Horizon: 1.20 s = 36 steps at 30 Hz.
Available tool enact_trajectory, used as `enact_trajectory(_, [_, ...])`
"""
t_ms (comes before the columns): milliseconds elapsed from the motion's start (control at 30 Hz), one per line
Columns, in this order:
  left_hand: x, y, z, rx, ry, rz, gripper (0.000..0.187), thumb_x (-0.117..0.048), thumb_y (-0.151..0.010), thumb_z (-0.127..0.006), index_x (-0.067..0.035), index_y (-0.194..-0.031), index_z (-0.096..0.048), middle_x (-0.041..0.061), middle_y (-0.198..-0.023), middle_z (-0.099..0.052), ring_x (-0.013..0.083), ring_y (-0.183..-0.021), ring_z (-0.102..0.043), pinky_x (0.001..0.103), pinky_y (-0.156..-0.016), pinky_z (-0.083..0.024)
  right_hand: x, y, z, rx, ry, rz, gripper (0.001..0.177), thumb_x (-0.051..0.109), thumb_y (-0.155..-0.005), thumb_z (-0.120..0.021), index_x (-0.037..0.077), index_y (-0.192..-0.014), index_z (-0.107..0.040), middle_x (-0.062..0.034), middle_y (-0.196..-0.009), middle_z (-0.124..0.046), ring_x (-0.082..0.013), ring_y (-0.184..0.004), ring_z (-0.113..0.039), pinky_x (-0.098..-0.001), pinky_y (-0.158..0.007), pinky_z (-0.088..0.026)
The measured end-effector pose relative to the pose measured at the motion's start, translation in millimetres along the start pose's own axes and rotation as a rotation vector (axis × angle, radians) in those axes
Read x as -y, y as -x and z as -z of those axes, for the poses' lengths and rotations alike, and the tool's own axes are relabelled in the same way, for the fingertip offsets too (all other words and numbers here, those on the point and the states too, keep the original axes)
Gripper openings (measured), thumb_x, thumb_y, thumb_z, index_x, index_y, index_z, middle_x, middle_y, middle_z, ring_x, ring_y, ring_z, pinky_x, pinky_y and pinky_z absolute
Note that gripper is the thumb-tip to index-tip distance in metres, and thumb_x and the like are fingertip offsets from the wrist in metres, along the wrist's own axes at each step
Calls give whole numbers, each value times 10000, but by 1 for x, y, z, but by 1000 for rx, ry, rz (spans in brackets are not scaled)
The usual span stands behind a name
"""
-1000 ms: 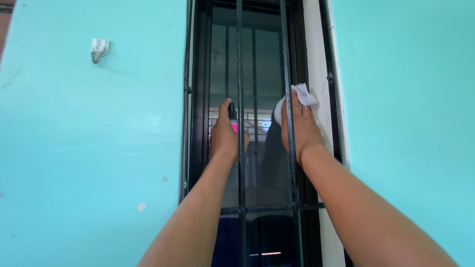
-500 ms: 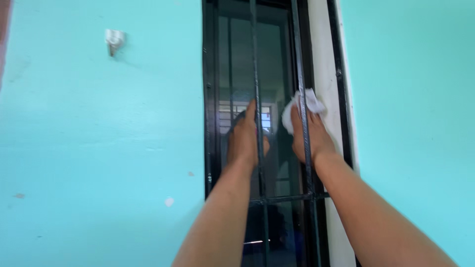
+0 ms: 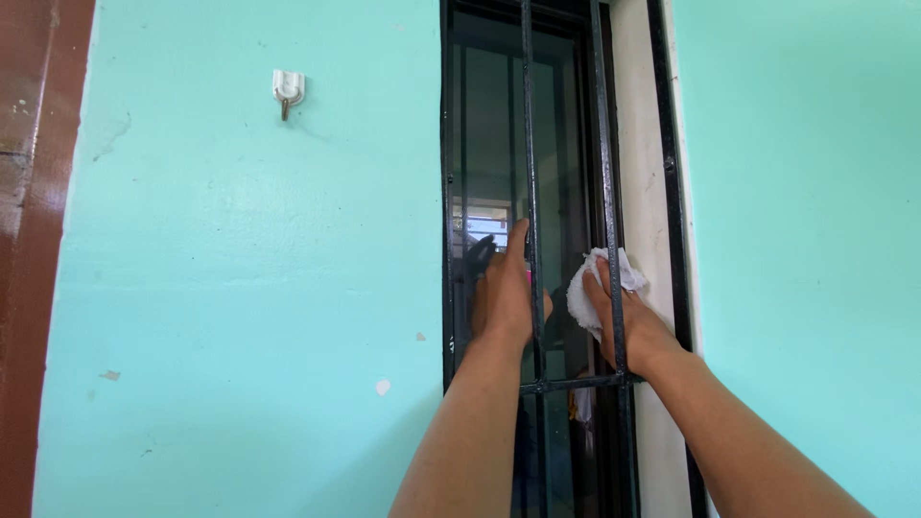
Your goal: The person sprays a cleaning solution onto a window with metal bars and wipes the glass with a white cloth. The person repeatedly sprays and wipes different sections of the window throughout the clip.
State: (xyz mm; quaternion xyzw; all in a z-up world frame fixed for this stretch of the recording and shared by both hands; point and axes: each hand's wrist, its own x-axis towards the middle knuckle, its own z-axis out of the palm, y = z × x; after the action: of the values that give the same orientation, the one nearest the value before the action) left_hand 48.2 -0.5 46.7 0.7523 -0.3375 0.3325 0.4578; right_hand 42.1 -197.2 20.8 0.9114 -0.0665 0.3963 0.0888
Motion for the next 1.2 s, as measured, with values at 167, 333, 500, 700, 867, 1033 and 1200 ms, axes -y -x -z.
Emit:
enact_trajectory(167, [5, 7, -1, -45, -80, -26, 1000, 61, -782, -703, -304, -1596, -251, 169, -1342, -580, 327, -1161, -648, 427, -999, -531, 10, -3, 5, 40, 62, -14, 936, -60, -850, -608, 26, -1602, -57, -222, -1693, 113, -328, -1578, -34, -330, -1274, -140])
enact_trajectory(333, [1, -1, -1, 6, -87, -22, 984, 81, -797, -642, -287, -1607, -221, 167, -1316, -598, 305, -1121, -688, 411, -966, -567, 13, -21, 24, -49, -51, -41, 926, -72, -849, -567, 49, -1614, -60, -175, -1711, 92, -322, -1583, -45, -332, -1280, -131])
enact_trajectory(500, [0, -5, -3, 10, -33, -42, 934, 101, -845, -527, -293, -1632, -216, 183, -1214, -659, 297, -1065, -717, 414, -918, -596, 4, -60, 38, -86, -65, -41, 910, -80, -860, -539, 41, -1609, -37, -190, -1699, 114, -338, -1577, 0, -353, -1270, -96])
enact_trajectory(700, [10, -15, -12, -68, 26, -82, 913, 57, -868, -575, -300, -1619, -197, 157, -1128, -652, 255, -993, -726, 401, -913, -575, 6, -58, 32, -164, -9, 12, 895, -20, -868, -583, -24, -1576, -34, -269, -1663, 122, -418, -1546, 10, -401, -1257, -91])
enact_trajectory(867, [9, -18, -16, -17, 201, -23, 917, 115, -820, -580, -288, -1584, -274, 102, -1052, -684, 224, -915, -728, 363, -836, -604, 9, -4, 16, -23, -159, -44, 917, -91, -855, -580, 100, -1618, -108, -162, -1707, 77, -333, -1582, -49, -340, -1283, -149])
enact_trajectory(1033, [0, -21, -11, 4, 260, 54, 906, 106, -822, -583, -283, -1580, -275, 101, -980, -692, 201, -812, -725, 354, -768, -601, 10, 7, 15, 107, -129, -63, 927, -66, -869, -581, 98, -1615, -56, -139, -1712, 129, -275, -1595, -15, -303, -1280, -162])
enact_trajectory(1200, [-1, -21, -10, -12, 231, 57, 888, 99, -827, -584, -289, -1571, -294, 92, -986, -705, 179, -797, -738, 335, -765, -607, 15, 3, 14, 146, -34, -80, 913, -42, -905, -568, 51, -1614, 1, -191, -1691, 191, -316, -1587, 52, -330, -1286, -99])
